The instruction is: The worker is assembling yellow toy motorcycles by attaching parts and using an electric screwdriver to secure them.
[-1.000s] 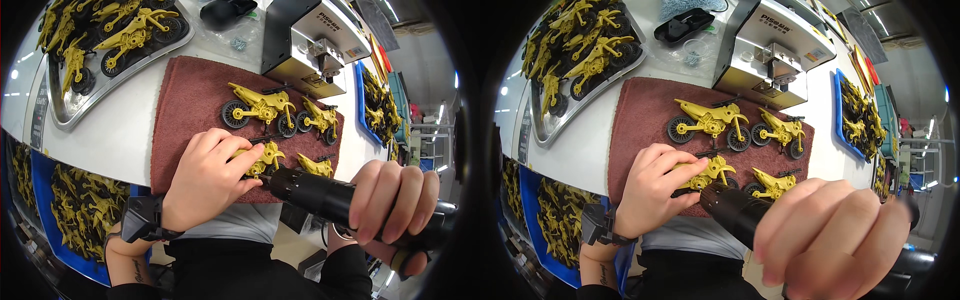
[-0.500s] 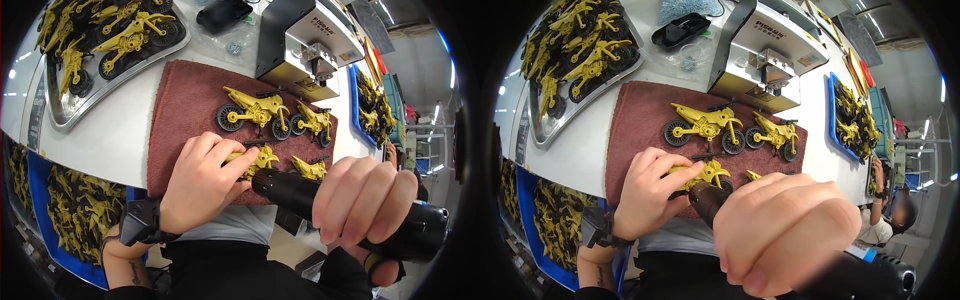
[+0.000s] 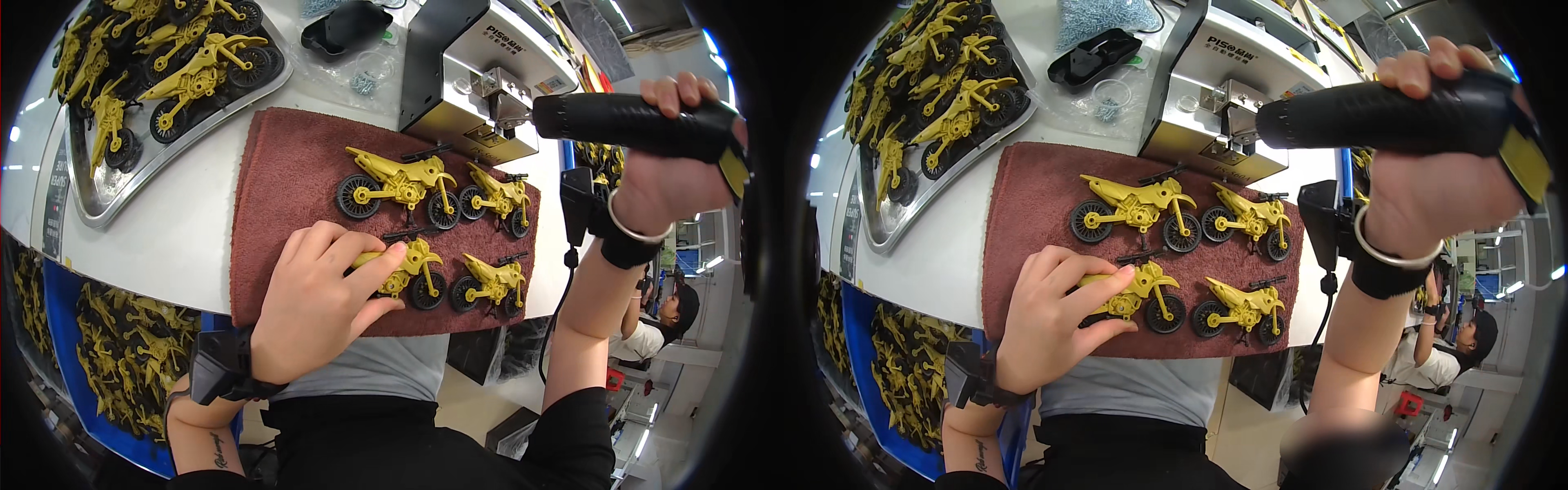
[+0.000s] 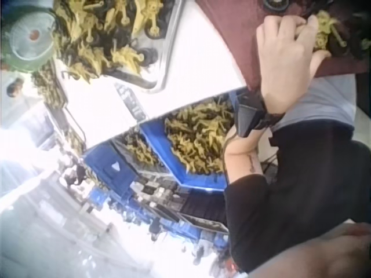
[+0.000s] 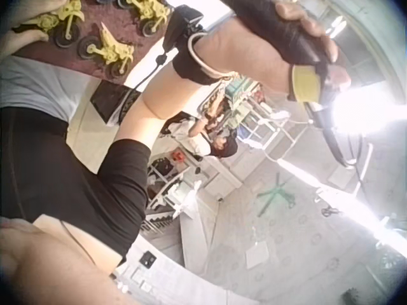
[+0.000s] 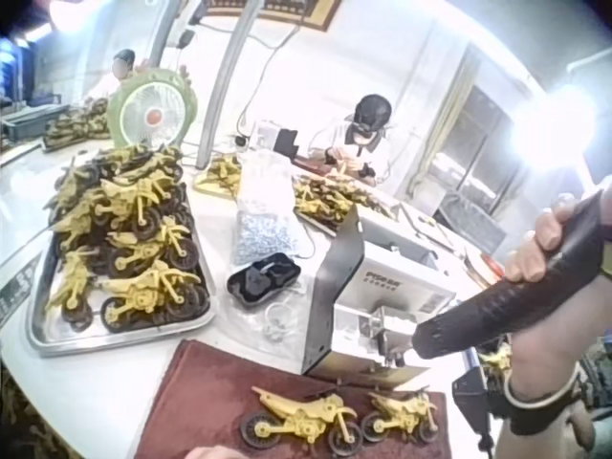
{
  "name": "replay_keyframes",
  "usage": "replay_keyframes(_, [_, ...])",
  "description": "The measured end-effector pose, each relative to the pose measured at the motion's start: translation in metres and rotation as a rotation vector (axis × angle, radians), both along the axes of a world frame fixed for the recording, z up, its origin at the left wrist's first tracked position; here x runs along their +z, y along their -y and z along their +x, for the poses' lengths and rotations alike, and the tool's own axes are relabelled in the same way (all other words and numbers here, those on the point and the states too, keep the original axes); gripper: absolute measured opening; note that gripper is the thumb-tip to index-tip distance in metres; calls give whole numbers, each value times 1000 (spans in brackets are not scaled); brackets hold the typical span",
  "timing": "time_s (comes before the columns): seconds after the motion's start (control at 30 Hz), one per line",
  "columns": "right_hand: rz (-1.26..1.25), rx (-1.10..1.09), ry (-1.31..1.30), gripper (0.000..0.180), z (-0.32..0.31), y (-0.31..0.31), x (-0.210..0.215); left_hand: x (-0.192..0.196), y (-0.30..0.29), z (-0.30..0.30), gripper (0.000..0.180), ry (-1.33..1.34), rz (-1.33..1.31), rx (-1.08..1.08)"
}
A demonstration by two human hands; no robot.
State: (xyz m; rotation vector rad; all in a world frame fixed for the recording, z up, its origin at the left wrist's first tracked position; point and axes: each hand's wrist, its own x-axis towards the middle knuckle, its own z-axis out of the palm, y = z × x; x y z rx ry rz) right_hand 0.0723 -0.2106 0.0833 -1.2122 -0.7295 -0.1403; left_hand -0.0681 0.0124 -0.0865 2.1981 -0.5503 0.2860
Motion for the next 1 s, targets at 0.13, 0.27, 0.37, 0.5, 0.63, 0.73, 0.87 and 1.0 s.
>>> replay_keyframes(0.13, [-46,29,-33,38,7,-5,-12,0,0,0,51,1,-2,2])
replay_keyframes(0.27, [-28,91,-123,35,-7,-9,-8,-1,-1,0,51,-6,5,2])
replay_keyframes(0.37, [-35,176,-84,38,-37,0,-11,0,-1,0,51,-13,4,0])
replay_keyframes(0.5, [54,148,-131,37,-86,-35,-31,-1,-1,0,50,-7,3,10])
replay_keyframes(0.63, [143,115,-92,35,-97,-49,-40,0,0,0,50,-9,1,11])
replay_keyframes(0.73, [152,120,-93,35,-94,-50,-46,1,-2,0,48,-12,12,-12])
replay_keyframes(0.87, [-11,138,-107,37,-90,-45,-48,1,-3,0,46,-16,22,-26])
replay_keyframes(1.0, [-84,213,-142,40,-88,-43,-54,2,-1,0,45,-19,18,-32])
